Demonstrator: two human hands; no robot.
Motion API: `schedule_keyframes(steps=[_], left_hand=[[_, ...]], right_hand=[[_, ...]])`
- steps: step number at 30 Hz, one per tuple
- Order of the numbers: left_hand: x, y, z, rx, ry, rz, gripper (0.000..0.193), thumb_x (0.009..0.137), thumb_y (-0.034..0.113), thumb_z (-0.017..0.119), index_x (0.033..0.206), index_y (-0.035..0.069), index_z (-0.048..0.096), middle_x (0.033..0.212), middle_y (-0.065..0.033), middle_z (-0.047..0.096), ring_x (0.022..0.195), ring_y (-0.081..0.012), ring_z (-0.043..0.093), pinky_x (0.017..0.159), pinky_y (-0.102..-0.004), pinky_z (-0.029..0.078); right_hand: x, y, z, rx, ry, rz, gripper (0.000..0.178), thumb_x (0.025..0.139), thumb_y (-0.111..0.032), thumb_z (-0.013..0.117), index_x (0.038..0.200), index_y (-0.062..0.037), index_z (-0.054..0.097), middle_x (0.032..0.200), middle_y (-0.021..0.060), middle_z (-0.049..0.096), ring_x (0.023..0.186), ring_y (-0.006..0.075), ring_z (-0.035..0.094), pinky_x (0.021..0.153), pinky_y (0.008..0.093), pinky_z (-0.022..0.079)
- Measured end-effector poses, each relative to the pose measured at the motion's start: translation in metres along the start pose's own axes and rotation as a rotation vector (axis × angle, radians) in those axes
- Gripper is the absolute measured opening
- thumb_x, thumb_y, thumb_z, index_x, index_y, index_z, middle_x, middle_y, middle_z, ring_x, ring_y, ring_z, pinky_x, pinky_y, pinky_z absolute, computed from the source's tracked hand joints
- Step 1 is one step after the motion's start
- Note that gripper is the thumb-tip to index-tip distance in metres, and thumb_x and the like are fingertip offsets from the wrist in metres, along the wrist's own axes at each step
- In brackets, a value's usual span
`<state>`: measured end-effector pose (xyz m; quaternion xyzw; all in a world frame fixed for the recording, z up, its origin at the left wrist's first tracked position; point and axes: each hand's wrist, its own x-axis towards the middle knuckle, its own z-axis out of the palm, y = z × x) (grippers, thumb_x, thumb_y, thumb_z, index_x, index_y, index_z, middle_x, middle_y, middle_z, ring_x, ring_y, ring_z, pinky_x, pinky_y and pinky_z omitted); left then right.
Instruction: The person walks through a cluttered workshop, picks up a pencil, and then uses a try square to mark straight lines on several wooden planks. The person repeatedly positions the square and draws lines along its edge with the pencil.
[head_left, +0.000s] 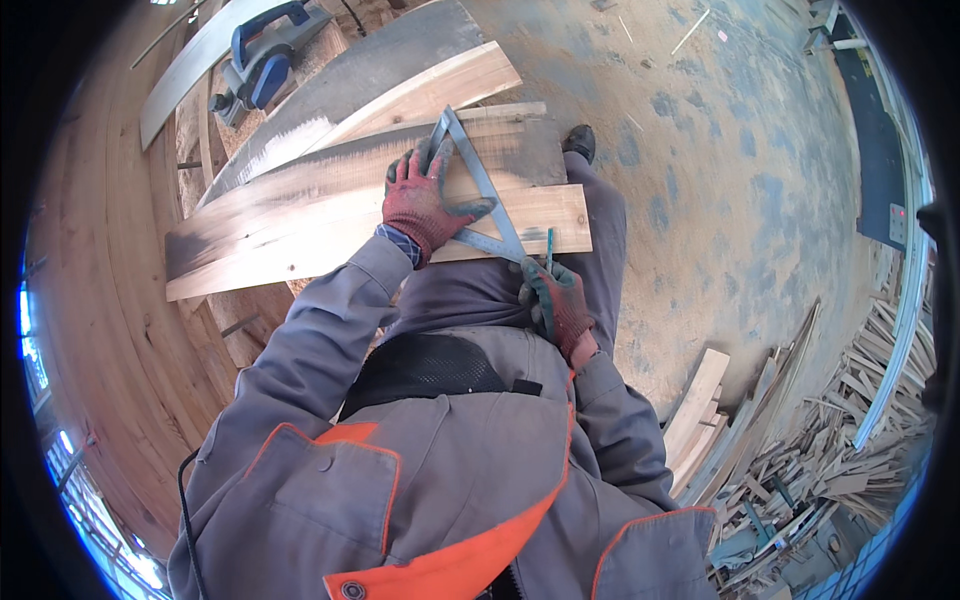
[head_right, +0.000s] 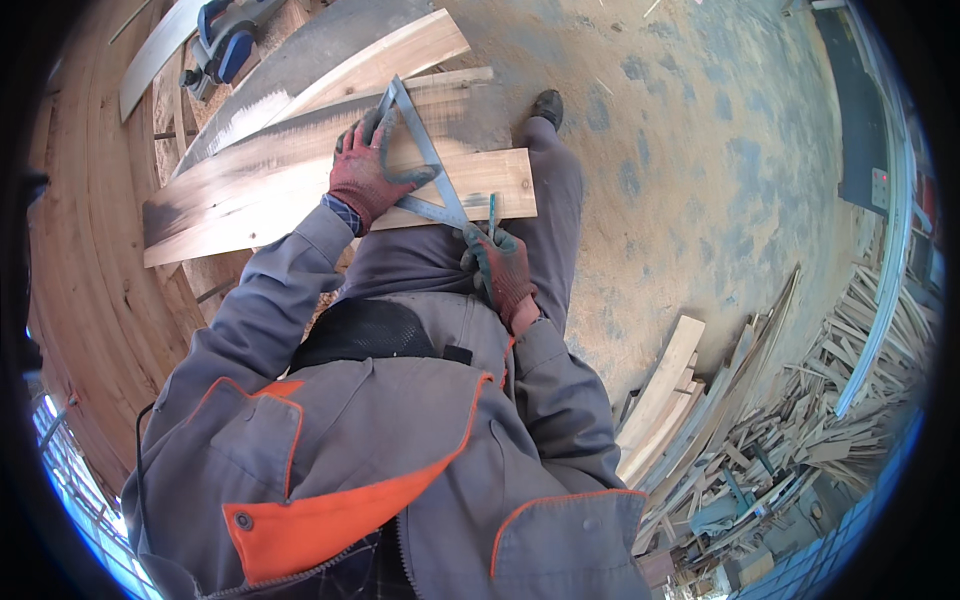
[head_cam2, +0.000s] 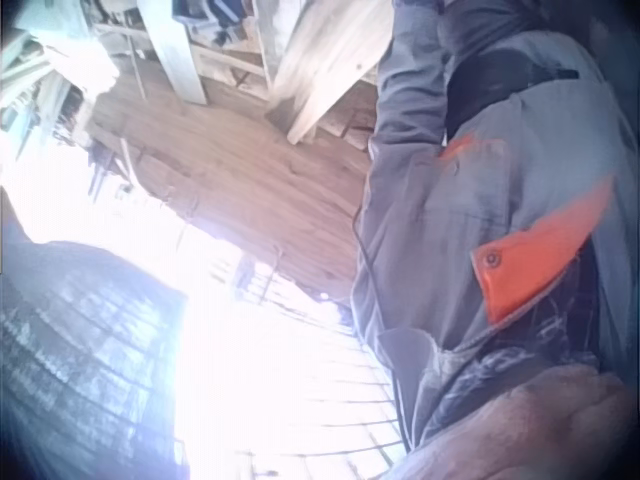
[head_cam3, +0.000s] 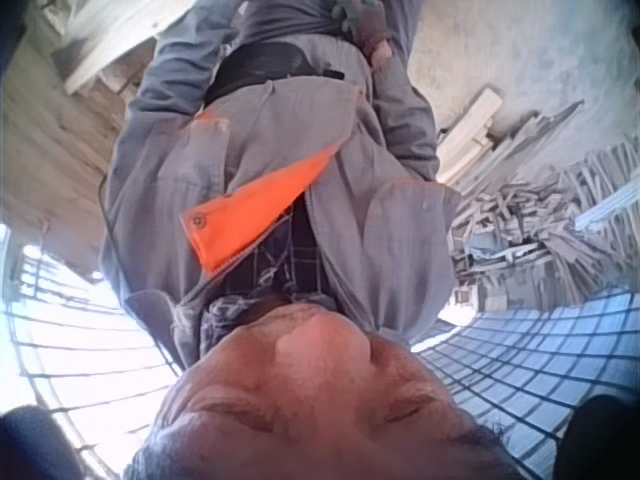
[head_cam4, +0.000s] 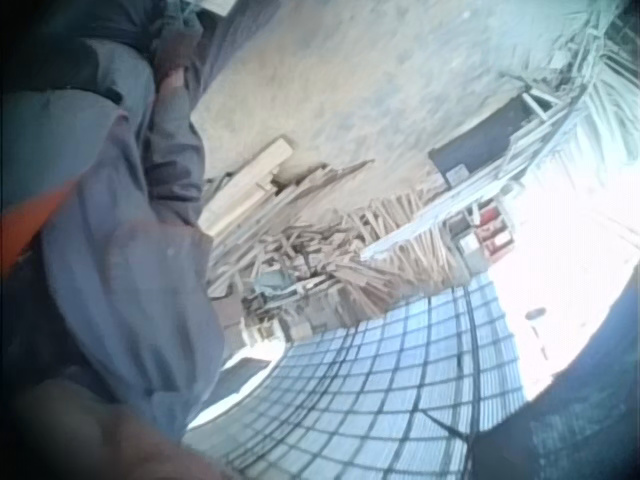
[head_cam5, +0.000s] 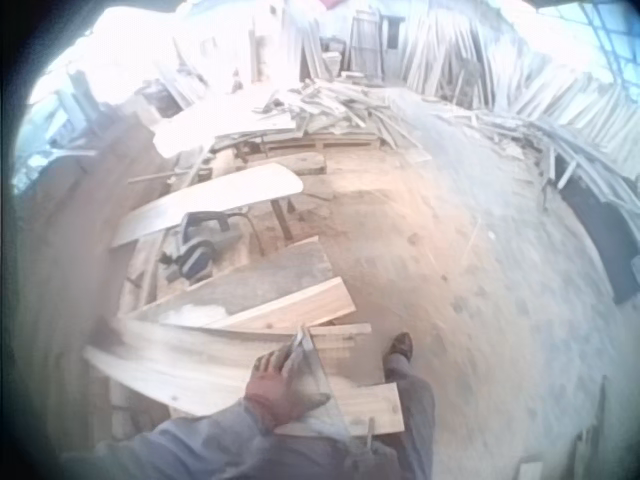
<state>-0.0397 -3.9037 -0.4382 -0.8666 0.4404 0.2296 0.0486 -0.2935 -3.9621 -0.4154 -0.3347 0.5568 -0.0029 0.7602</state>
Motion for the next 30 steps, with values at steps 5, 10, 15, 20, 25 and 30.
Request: schedule_keyframes(steps=[5,10,15,20,25,30], left_hand=[[0.001,-0.001,0.006,-0.051,-0.021,-0.016,0.111,0.072,0.071,0.078,0.16,0.02,0.035,0.166,-0.0267,0.023,0.155,-0.0456,0.019,0.127,-0.0539,0.015],[-0.001,-0.001,0.005,-0.058,0.016,0.035,0.102,0.073,0.075,0.075,0.159,0.034,0.039,0.165,-0.0281,0.026,0.154,-0.0484,0.018,0.126,-0.0583,0.015],[0.0,0.004,-0.005,-0.04,-0.049,-0.001,0.101,0.072,0.068,0.08,0.157,0.028,0.043,0.166,-0.0258,0.023,0.154,-0.0467,0.02,0.126,-0.0561,0.017],[-0.001,0.004,-0.008,-0.024,-0.041,0.03,0.102,0.072,0.065,0.082,0.156,0.024,0.043,0.167,-0.0231,0.023,0.154,-0.0458,0.021,0.127,-0.0534,0.019],[0.001,0.001,-0.001,-0.044,0.026,0.09,0.105,0.072,0.068,0.08,0.159,0.025,0.039,0.167,-0.0208,0.022,0.154,-0.0457,0.022,0.127,-0.0532,0.02],[0.005,0.001,-0.004,0.014,-0.131,0.023,0.106,0.073,0.074,0.075,0.161,0.033,0.032,0.168,-0.019,0.022,0.157,-0.0408,0.017,0.128,-0.0546,0.01]], right_hand=[[0.004,0.007,-0.003,0.038,-0.017,-0.037,0.025,0.098,-0.028,0.072,0.105,-0.0032,0.074,0.067,0.0027,0.064,0.047,0.0069,0.049,0.041,0.0243,0.033],[0.007,0.01,-0.001,0.018,0.026,-0.047,0.024,0.098,-0.026,0.071,0.105,-0.0028,0.074,0.067,0.0033,0.065,0.047,0.007,0.049,0.041,0.0243,0.033],[0.009,0.009,0.0,-0.005,0.041,-0.059,0.023,0.099,-0.024,0.071,0.104,-0.0021,0.074,0.066,0.0037,0.065,0.046,0.0072,0.049,0.041,0.0244,0.033],[0.01,0.009,0.001,-0.028,0.04,-0.048,0.026,0.1,-0.028,0.069,0.104,-0.0021,0.072,0.067,0.0036,0.065,0.045,0.006,0.047,0.041,0.0235,0.033],[0.012,0.008,-0.001,-0.037,0.036,-0.033,0.024,0.1,-0.026,0.07,0.102,-0.0018,0.072,0.067,0.0041,0.065,0.045,0.0062,0.048,0.041,0.0238,0.033],[0.014,0.004,-0.003,-0.072,0.024,-0.024,0.02,0.099,-0.023,0.071,0.095,-0.0034,0.073,0.066,0.0032,0.065,0.046,0.006,0.048,0.042,0.0238,0.033]])
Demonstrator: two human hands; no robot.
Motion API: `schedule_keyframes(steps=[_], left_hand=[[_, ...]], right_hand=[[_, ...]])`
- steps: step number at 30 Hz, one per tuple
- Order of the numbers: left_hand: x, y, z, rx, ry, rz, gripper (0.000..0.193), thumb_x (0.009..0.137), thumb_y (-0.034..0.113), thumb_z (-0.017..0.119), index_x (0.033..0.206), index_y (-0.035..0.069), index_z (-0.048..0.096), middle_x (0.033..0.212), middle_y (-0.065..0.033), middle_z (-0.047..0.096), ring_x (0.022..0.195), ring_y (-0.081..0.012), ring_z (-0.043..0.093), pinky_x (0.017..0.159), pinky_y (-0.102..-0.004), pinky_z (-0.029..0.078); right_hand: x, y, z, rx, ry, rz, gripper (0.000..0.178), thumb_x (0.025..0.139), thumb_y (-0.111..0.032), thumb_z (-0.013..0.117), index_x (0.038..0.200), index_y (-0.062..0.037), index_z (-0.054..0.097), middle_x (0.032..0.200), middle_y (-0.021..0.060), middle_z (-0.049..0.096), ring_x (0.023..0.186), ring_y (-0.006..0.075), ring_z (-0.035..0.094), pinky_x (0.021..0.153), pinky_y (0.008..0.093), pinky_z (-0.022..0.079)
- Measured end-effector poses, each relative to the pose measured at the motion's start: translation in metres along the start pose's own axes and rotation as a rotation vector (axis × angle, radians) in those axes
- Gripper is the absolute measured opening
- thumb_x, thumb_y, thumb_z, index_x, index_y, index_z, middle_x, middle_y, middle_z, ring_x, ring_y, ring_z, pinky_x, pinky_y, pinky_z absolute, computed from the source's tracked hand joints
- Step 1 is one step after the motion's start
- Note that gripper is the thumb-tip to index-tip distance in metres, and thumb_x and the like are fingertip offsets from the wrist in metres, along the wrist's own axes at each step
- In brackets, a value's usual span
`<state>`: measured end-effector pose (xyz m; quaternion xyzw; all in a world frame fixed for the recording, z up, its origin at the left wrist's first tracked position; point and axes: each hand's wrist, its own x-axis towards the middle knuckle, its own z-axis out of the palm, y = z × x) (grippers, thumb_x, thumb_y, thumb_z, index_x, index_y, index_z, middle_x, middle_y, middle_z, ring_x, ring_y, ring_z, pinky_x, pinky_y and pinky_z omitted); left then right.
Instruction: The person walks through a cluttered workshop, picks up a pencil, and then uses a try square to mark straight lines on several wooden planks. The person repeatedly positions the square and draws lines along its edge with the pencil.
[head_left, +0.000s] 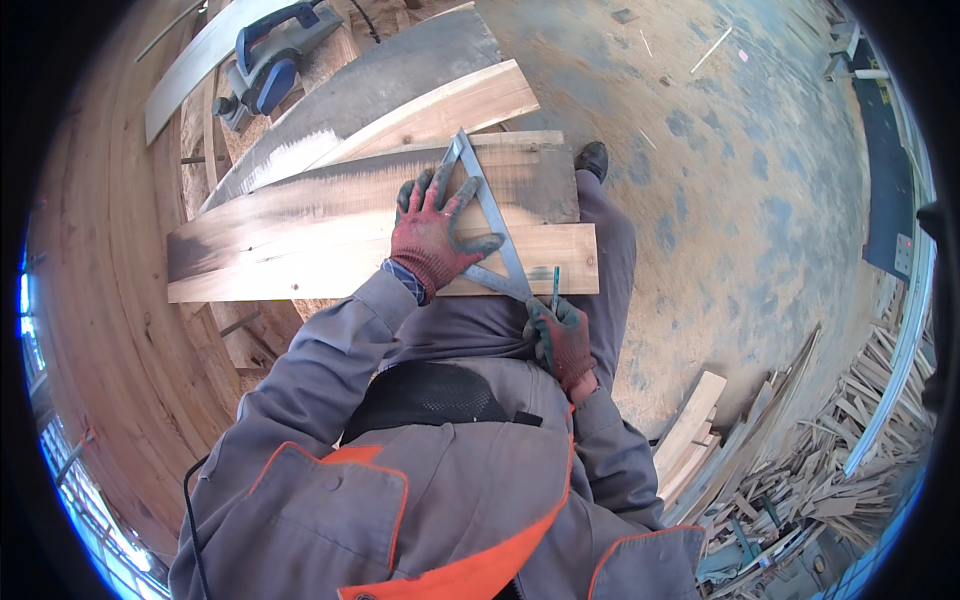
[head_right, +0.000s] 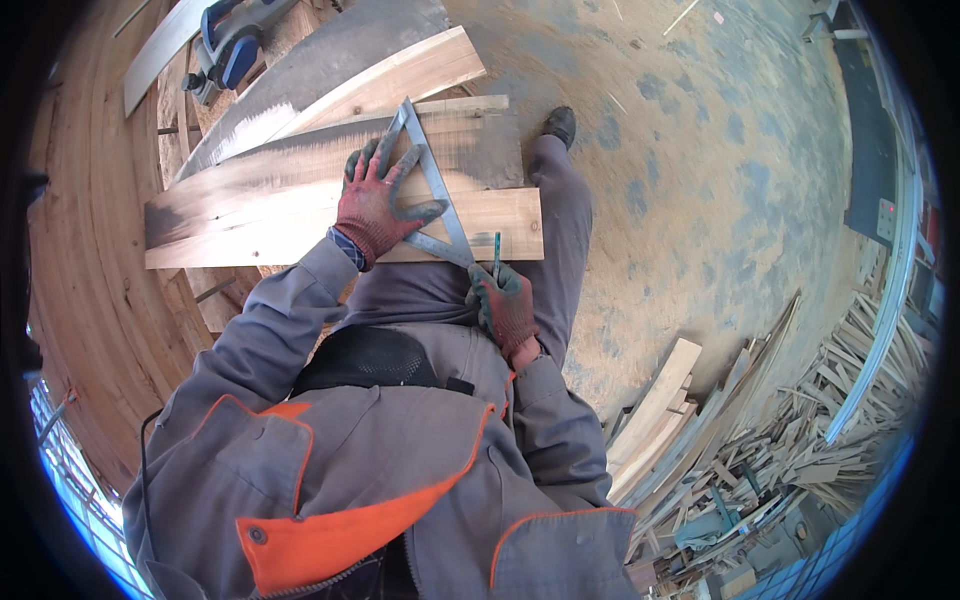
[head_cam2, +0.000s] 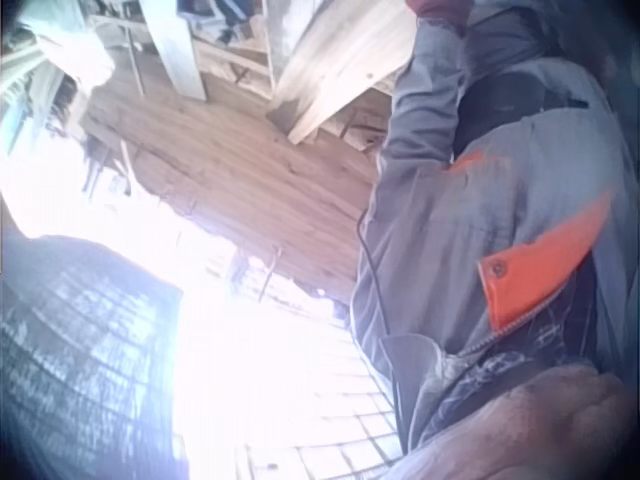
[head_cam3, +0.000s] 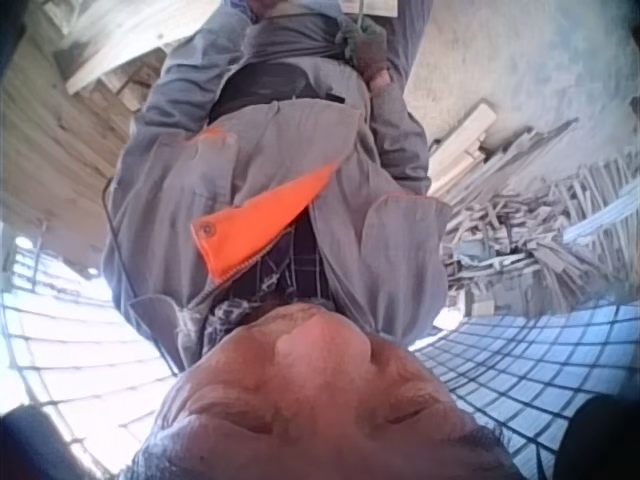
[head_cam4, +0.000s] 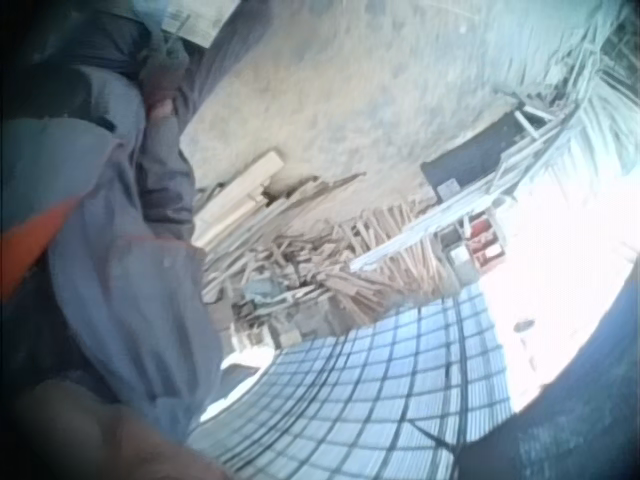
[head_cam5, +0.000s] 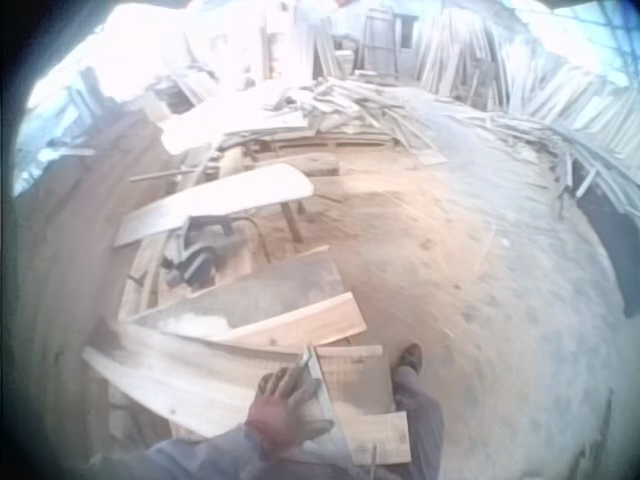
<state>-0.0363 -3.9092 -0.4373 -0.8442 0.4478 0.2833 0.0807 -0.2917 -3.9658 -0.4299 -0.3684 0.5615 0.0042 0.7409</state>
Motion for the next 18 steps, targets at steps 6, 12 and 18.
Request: schedule_keyframes(steps=[6,12,18], left_hand=[[-0.0021,-0.0005,-0.004,-0.057,0.036,0.03,0.107,0.073,0.074,0.075,0.161,0.032,0.033,0.167,-0.0187,0.022,0.156,-0.0416,0.017,0.128,-0.0555,0.011],[-0.0002,-0.0003,-0.0053,-0.076,0.033,0.031,0.108,0.072,0.073,0.076,0.161,0.031,0.033,0.166,-0.0194,0.024,0.156,-0.0416,0.017,0.128,-0.0557,0.011],[-0.0004,0.0003,-0.0076,-0.065,0.011,0.028,0.107,0.072,0.075,0.076,0.161,0.033,0.034,0.166,-0.0201,0.025,0.156,-0.0428,0.017,0.128,-0.0559,0.012]], right_hand=[[0.0038,0.001,-0.0042,-0.049,-0.016,0.0,0.023,0.099,-0.024,0.071,0.099,-0.0014,0.073,0.066,0.0033,0.065,0.046,0.0053,0.047,0.043,0.0235,0.033],[0.004,-0.0033,-0.0066,-0.044,-0.046,0.007,0.022,0.099,-0.022,0.071,0.095,-0.0008,0.073,0.067,0.0035,0.067,0.052,0.0065,0.053,0.047,0.0246,0.038],[0.0031,-0.0077,-0.0071,-0.046,-0.041,0.045,0.02,0.098,-0.02,0.072,0.095,-0.0003,0.074,0.068,0.0034,0.067,0.056,0.0068,0.056,0.05,0.0251,0.04]])
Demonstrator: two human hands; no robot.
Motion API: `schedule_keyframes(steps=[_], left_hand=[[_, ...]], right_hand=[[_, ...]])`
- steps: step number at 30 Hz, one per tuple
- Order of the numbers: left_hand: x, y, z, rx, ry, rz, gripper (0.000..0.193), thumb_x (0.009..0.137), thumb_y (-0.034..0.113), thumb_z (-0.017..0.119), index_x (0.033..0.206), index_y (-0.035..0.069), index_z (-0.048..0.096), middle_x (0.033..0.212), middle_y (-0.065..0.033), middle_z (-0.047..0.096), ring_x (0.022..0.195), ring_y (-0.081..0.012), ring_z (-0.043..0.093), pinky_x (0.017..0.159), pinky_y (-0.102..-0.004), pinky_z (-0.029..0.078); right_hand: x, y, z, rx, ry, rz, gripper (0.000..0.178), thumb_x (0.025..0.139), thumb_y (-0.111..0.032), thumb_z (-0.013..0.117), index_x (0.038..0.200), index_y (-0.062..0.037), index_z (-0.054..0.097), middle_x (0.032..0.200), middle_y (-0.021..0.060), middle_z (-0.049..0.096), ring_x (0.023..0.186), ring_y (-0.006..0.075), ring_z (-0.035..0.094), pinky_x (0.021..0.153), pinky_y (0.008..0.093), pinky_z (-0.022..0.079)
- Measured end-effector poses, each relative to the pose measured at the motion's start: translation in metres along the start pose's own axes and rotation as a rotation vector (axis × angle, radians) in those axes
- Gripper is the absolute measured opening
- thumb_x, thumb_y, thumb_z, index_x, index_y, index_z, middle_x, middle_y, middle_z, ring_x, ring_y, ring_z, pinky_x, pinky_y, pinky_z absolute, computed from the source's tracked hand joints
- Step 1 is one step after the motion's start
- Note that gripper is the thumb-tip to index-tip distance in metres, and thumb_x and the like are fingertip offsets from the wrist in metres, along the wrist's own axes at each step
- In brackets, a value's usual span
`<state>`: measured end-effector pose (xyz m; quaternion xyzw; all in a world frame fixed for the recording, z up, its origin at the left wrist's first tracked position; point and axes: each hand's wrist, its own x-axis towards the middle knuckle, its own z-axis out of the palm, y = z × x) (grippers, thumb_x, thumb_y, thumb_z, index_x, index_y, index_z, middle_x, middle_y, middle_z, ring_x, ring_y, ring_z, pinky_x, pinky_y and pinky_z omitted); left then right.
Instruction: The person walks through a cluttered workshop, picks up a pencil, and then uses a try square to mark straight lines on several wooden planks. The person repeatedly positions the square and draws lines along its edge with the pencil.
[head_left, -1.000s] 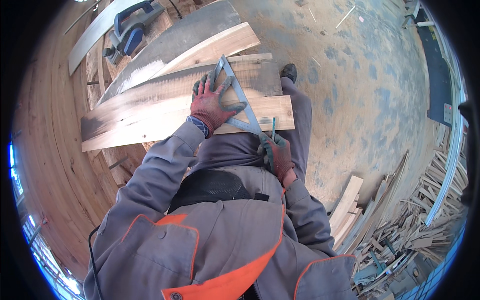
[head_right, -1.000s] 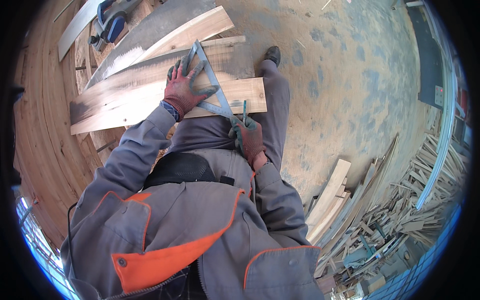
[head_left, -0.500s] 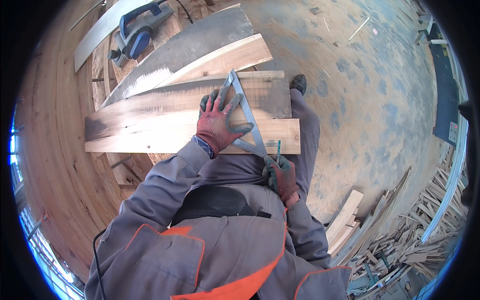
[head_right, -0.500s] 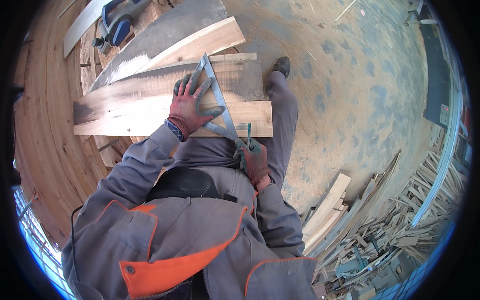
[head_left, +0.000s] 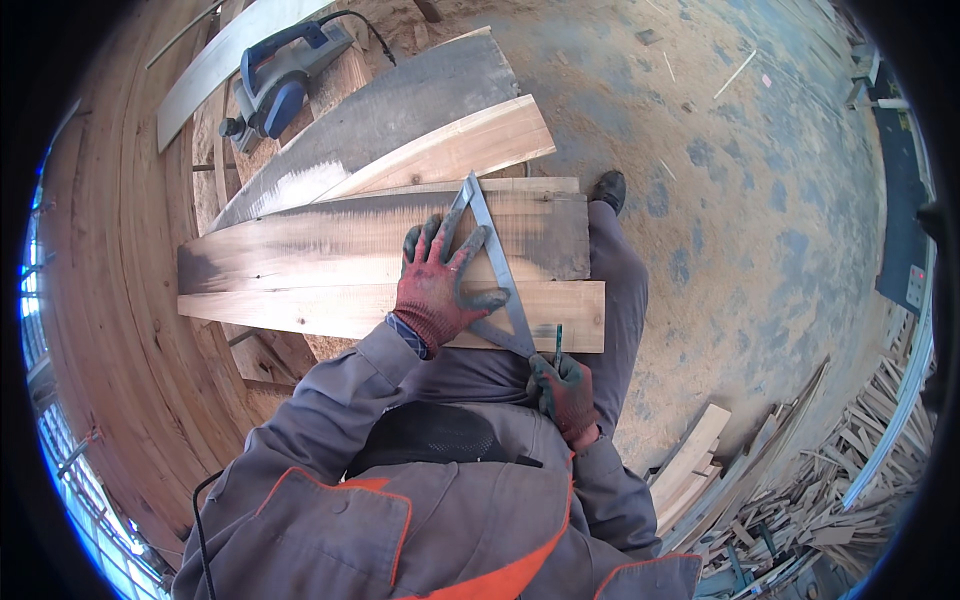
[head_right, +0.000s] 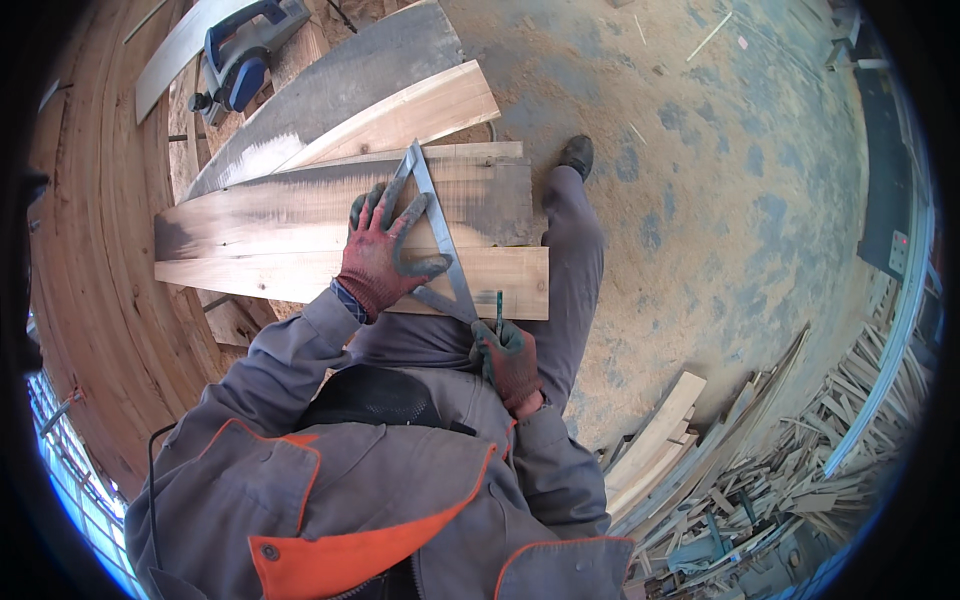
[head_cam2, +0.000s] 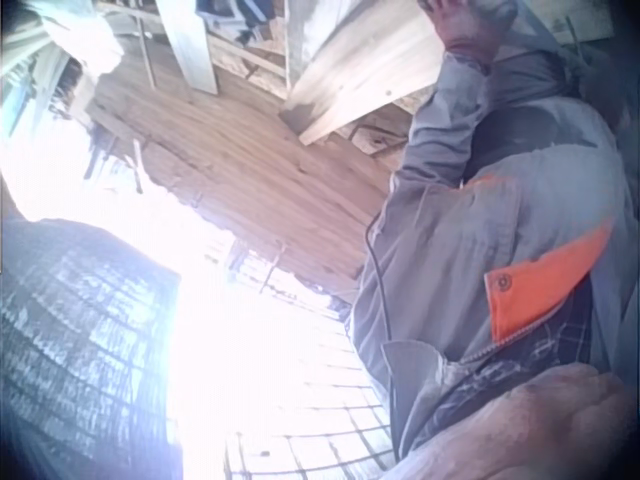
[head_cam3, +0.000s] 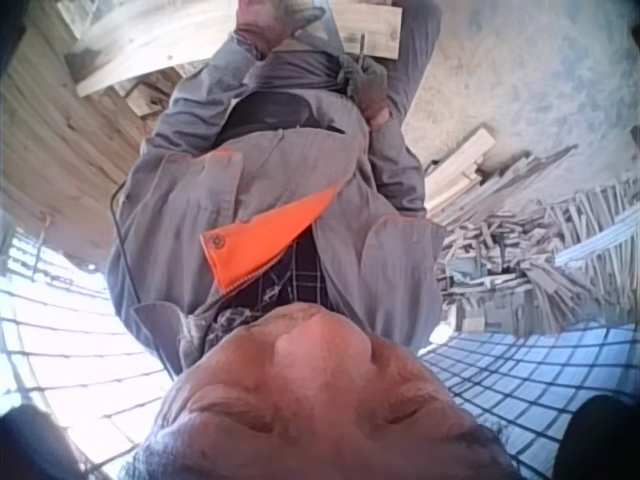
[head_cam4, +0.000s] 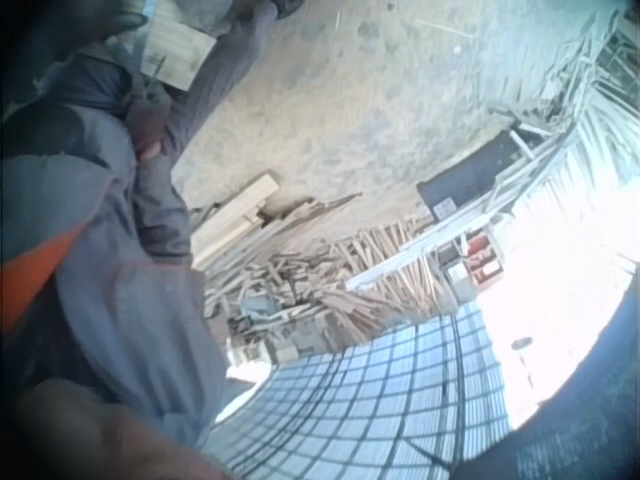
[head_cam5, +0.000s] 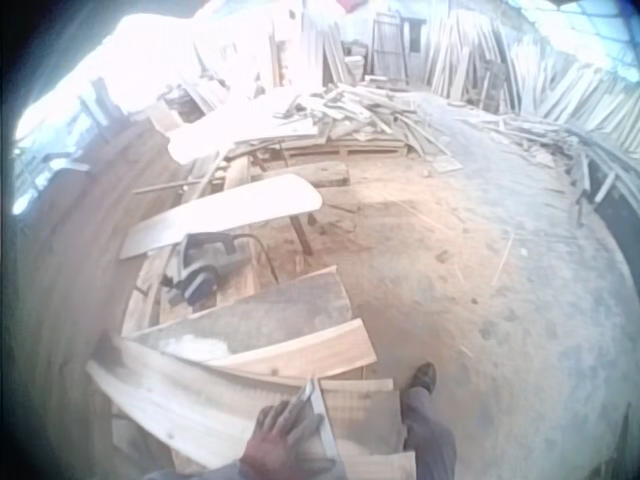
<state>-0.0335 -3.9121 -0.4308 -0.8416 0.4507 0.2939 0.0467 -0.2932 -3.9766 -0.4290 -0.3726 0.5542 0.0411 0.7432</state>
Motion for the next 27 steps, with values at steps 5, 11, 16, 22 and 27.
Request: schedule_keyframes(steps=[5,11,16,22,27], left_hand=[[-0.001,0.0,0.002,-0.039,0.072,0.024,0.109,0.07,0.07,0.08,0.16,0.032,0.035,0.165,-0.0212,0.023,0.155,-0.0446,0.018,0.127,-0.0564,0.017],[0.0,-0.002,0.003,-0.039,0.078,0.039,0.108,0.07,0.067,0.082,0.16,0.03,0.036,0.164,-0.0216,0.024,0.154,-0.0449,0.021,0.127,-0.0559,0.019],[0.0,-0.007,0.006,-0.071,0.131,0.088,0.106,0.072,0.068,0.08,0.159,0.026,0.038,0.163,-0.0222,0.025,0.154,-0.0428,0.022,0.127,-0.0547,0.018],[0.003,-0.008,0.012,-0.077,0.094,0.058,0.104,0.073,0.072,0.076,0.159,0.025,0.039,0.165,-0.021,0.022,0.155,-0.0448,0.018,0.126,-0.0575,0.016],[0.001,-0.006,0.01,0.008,0.062,0.044,0.104,0.075,0.075,0.072,0.158,0.021,0.04,0.163,-0.0234,0.025,0.155,-0.0418,0.02,0.128,-0.0528,0.015]], right_hand=[[0.004,0.007,0.001,0.023,0.004,-0.016,0.023,0.099,-0.02,0.072,0.098,0.0025,0.072,0.069,0.0036,0.066,0.055,0.0089,0.057,0.048,0.0251,0.04],[0.005,0.01,0.0,0.081,0.003,0.02,0.019,0.098,-0.018,0.072,0.101,0.0006,0.074,0.07,0.0035,0.068,0.056,0.0061,0.055,0.05,0.0243,0.039],[0.005,0.011,0.002,0.066,0.012,-0.033,0.019,0.098,-0.017,0.072,0.103,0.0011,0.074,0.07,0.0039,0.068,0.056,0.0064,0.055,0.05,0.0238,0.039],[0.002,0.006,0.002,0.028,0.015,-0.01,0.019,0.099,-0.017,0.071,0.104,0.0012,0.074,0.069,0.004,0.067,0.055,0.0071,0.056,0.05,0.0238,0.04],[-0.001,0.001,0.005,0.044,0.01,-0.007,0.018,0.099,-0.016,0.069,0.102,0.0008,0.073,0.07,0.0039,0.067,0.055,0.0075,0.055,0.049,0.0242,0.039]])
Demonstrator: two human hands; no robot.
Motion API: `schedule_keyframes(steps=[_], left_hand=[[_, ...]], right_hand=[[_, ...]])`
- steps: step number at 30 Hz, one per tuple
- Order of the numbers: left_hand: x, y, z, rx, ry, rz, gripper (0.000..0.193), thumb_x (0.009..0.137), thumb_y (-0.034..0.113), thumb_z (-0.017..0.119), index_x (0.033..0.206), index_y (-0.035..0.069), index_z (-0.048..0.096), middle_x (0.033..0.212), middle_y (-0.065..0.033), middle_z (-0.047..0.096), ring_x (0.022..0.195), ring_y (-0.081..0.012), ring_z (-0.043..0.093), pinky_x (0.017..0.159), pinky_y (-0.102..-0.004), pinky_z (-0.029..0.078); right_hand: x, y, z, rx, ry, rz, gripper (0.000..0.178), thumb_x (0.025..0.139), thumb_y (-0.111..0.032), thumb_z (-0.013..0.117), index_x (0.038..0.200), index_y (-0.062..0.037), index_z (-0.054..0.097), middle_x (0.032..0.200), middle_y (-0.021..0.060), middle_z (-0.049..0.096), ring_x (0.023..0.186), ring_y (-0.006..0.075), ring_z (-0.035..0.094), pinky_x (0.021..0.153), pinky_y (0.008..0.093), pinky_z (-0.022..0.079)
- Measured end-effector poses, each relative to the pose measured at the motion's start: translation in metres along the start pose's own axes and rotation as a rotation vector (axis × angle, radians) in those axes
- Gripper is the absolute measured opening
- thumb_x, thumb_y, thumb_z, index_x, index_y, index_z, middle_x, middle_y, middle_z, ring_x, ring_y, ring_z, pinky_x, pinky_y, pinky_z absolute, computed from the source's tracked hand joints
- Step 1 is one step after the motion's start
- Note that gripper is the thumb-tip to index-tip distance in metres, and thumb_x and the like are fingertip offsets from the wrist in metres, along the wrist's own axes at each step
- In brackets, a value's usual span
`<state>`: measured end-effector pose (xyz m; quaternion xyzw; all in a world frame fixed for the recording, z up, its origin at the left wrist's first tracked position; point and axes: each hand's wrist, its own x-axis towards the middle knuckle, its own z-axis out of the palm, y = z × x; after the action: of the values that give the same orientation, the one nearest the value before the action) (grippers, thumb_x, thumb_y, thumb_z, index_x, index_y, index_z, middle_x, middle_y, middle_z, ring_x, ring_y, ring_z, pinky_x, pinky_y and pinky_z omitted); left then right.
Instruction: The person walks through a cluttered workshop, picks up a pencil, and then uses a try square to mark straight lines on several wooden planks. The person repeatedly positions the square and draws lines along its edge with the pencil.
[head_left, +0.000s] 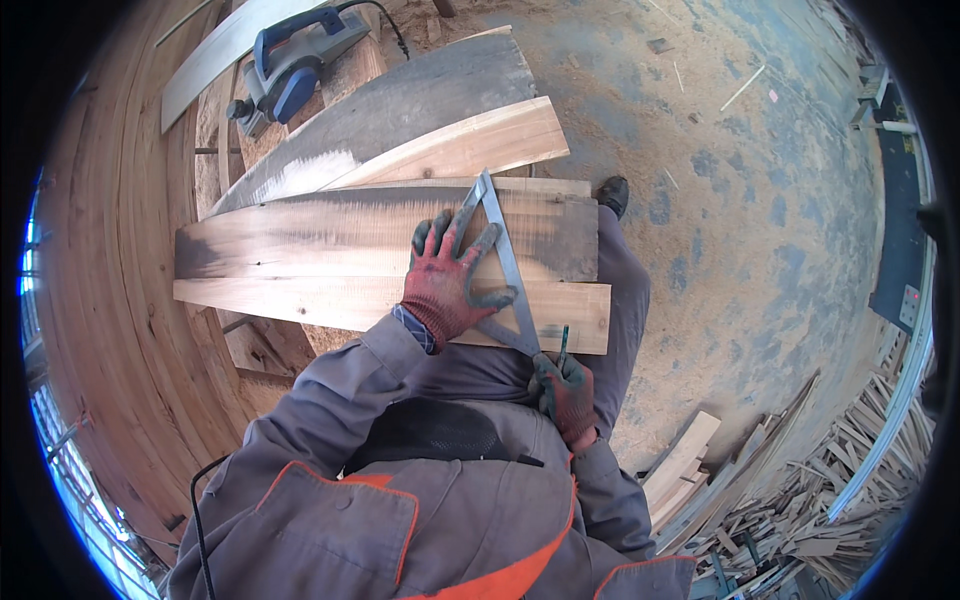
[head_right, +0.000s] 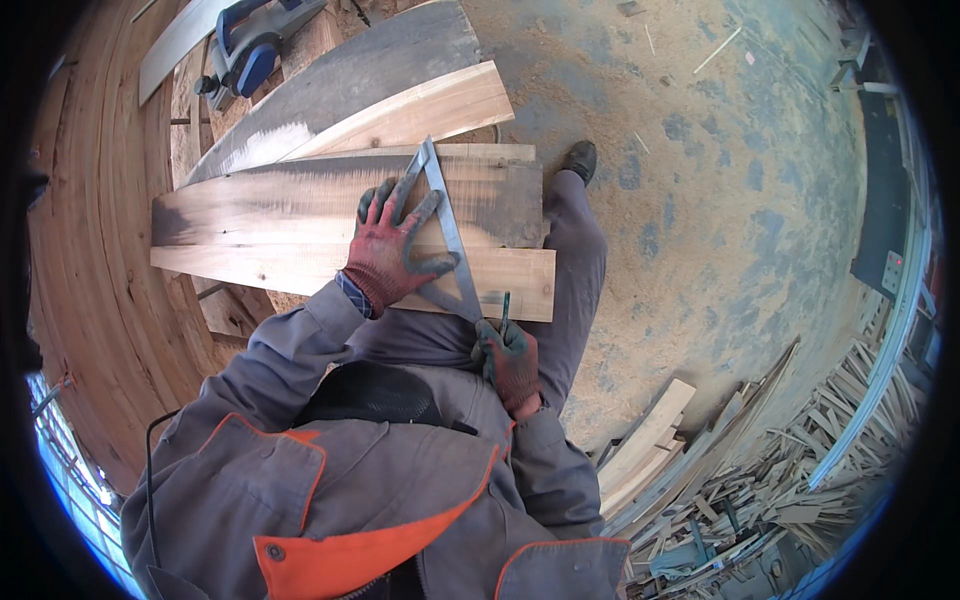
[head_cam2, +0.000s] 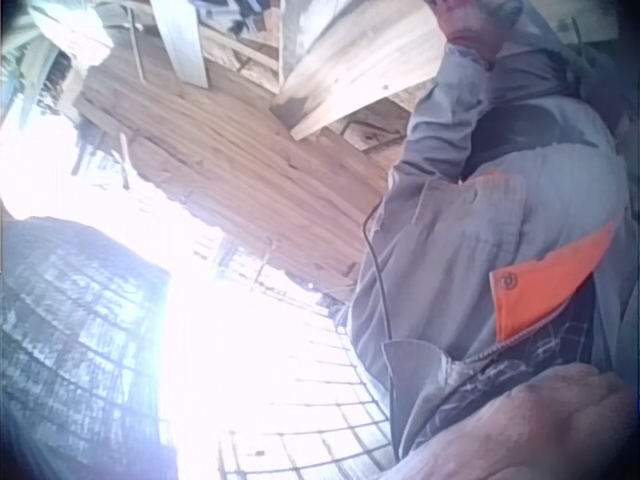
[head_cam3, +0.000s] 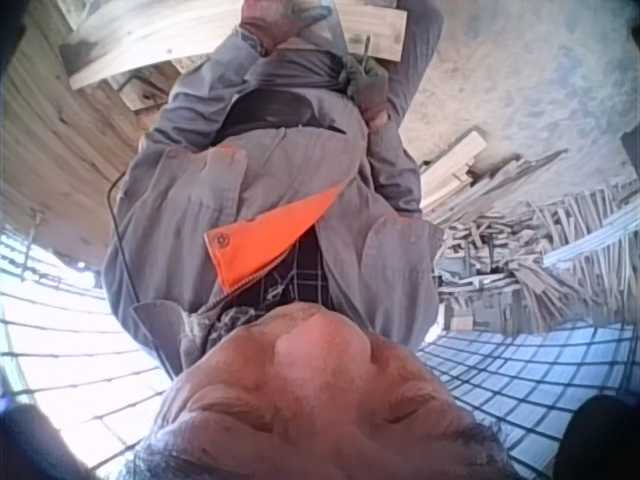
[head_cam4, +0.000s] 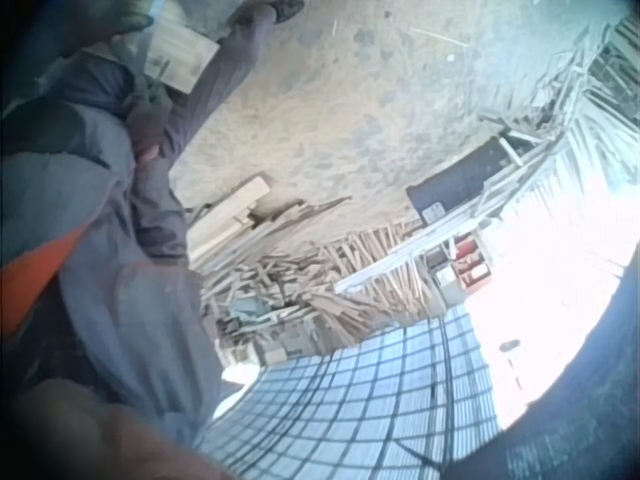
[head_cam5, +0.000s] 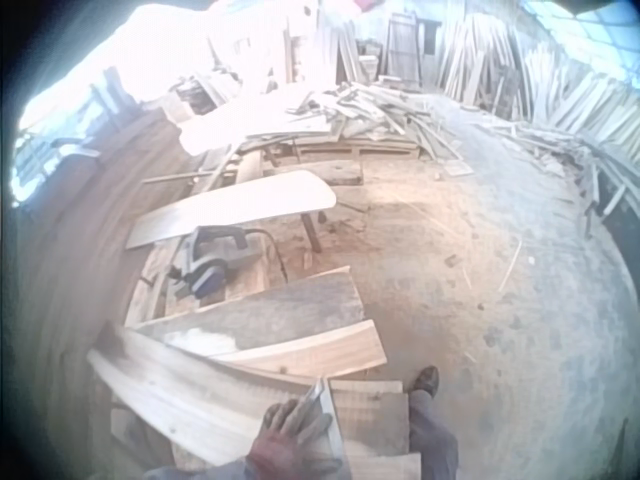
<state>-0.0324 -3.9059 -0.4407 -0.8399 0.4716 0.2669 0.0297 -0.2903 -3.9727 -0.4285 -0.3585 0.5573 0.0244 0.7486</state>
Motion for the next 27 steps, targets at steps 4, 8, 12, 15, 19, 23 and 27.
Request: schedule_keyframes(steps=[4,8,12,15,19,23,27], left_hand=[[0.0,0.002,-0.003,0.002,-0.023,-0.016,0.103,0.076,0.074,0.073,0.158,0.021,0.04,0.164,-0.0236,0.024,0.154,-0.0426,0.021,0.128,-0.0526,0.017],[0.0,0.003,-0.007,-0.009,-0.063,-0.037,0.104,0.075,0.073,0.074,0.158,0.022,0.04,0.165,-0.0228,0.023,0.154,-0.0436,0.023,0.127,-0.0521,0.022],[-0.002,0.005,-0.011,-0.026,-0.031,-0.04,0.104,0.074,0.073,0.075,0.158,0.024,0.04,0.166,-0.0221,0.023,0.154,-0.0449,0.023,0.126,-0.0524,0.025],[-0.004,0.005,-0.012,-0.037,-0.012,-0.041,0.103,0.073,0.073,0.075,0.158,0.026,0.04,0.166,-0.022,0.023,0.153,-0.0458,0.023,0.126,-0.0535,0.023],[-0.005,0.003,-0.009,-0.085,0.01,-0.035,0.102,0.073,0.073,0.075,0.157,0.028,0.04,0.165,-0.0222,0.024,0.153,-0.0469,0.023,0.126,-0.0547,0.022],[-0.005,0.002,-0.006,-0.121,0.057,-0.023,0.101,0.074,0.073,0.074,0.158,0.029,0.04,0.166,-0.0205,0.024,0.154,-0.0454,0.023,0.127,-0.0536,0.018],[-0.005,0.0,-0.006,-0.131,0.081,-0.013,0.101,0.075,0.073,0.074,0.159,0.03,0.039,0.168,-0.0178,0.023,0.154,-0.0437,0.022,0.127,-0.0531,0.015]], right_hand=[[0.002,0.004,-0.002,-0.008,0.001,0.012,0.018,0.1,-0.016,0.067,0.102,0.0008,0.073,0.07,0.0041,0.066,0.056,0.0073,0.056,0.049,0.0246,0.04],[-0.005,0.008,-0.007,-0.168,0.005,-0.171,0.027,0.103,-0.024,0.064,0.095,0.0008,0.07,0.068,0.0043,0.065,0.055,0.0102,0.056,0.05,0.0284,0.04],[-0.026,-0.004,-0.024,-0.536,0.178,-0.714,0.029,0.105,-0.025,0.057,0.1,0.0004,0.071,0.076,0.0068,0.067,0.062,0.0127,0.059,0.054,0.0311,0.044],[-0.031,-0.022,-0.029,-0.357,0.324,-0.551,0.034,0.103,-0.03,0.058,0.111,0.0014,0.069,0.077,0.0076,0.063,0.068,0.0193,0.063,0.064,0.0364,0.053],[0.014,-0.056,-0.002,-0.312,0.412,-0.805,0.031,0.101,-0.022,0.06,0.118,0.0027,0.067,0.085,0.0115,0.07,0.077,0.0249,0.069,0.077,0.0359,0.057],[0.08,-0.094,0.037,-0.479,0.228,-1.048,0.029,0.093,-0.013,0.069,0.117,0.0028,0.069,0.103,0.0157,0.077,0.094,0.0274,0.075,0.085,0.0347,0.057],[0.131,-0.11,0.068,-0.529,0.097,-0.981,0.028,0.091,-0.015,0.073,0.115,-0.0013,0.071,0.103,0.0163,0.076,0.096,0.0307,0.075,0.084,0.0365,0.057]])
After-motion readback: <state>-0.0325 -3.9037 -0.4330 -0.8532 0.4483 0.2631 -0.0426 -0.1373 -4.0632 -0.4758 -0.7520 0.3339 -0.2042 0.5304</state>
